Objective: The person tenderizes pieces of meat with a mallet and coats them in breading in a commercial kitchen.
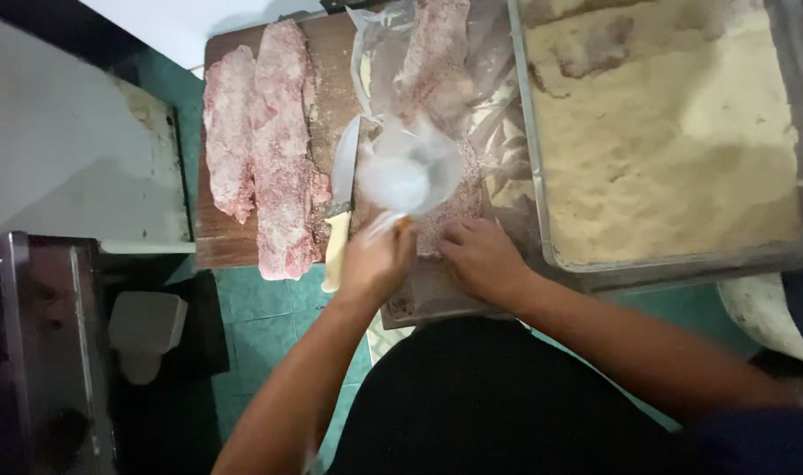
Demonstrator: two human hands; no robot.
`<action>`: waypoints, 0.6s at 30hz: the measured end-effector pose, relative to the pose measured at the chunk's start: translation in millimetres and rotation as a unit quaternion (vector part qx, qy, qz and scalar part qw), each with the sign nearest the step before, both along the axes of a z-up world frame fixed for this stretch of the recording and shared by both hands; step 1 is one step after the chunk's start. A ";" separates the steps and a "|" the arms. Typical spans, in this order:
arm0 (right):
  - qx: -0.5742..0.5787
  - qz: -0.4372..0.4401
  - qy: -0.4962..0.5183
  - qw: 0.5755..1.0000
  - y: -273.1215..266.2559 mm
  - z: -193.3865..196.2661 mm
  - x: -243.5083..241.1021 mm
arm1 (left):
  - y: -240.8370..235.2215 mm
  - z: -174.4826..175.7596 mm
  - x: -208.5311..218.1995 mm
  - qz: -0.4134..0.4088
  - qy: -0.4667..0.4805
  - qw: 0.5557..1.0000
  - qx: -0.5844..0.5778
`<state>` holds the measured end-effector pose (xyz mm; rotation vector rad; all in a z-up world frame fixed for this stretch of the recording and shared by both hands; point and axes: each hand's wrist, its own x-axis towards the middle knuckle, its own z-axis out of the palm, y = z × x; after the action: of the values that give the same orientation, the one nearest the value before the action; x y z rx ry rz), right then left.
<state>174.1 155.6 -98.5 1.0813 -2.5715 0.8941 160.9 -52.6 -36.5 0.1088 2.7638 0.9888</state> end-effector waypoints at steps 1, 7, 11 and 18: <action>0.014 -0.004 -0.001 1.000 -0.2 -1.9 -0.5 | -6.8 -38.4 -6.5 -0.065 0.039 0.996 -0.041; -0.015 0.016 -0.043 0.999 4.6 2.0 -16.8 | -19.4 35.9 25.9 0.037 0.132 0.990 -0.004; 0.027 -0.050 -0.247 0.967 13.6 45.3 -56.4 | -29.3 32.6 68.0 0.080 0.174 0.982 -0.003; -0.072 -0.045 -0.077 0.993 16.7 107.7 -153.6 | 2.5 -28.0 37.6 -0.125 0.203 0.967 -0.092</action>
<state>20.6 172.3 9.2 0.8823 -2.6042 1.1620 198.5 -50.1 -64.5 0.6846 3.0818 0.7022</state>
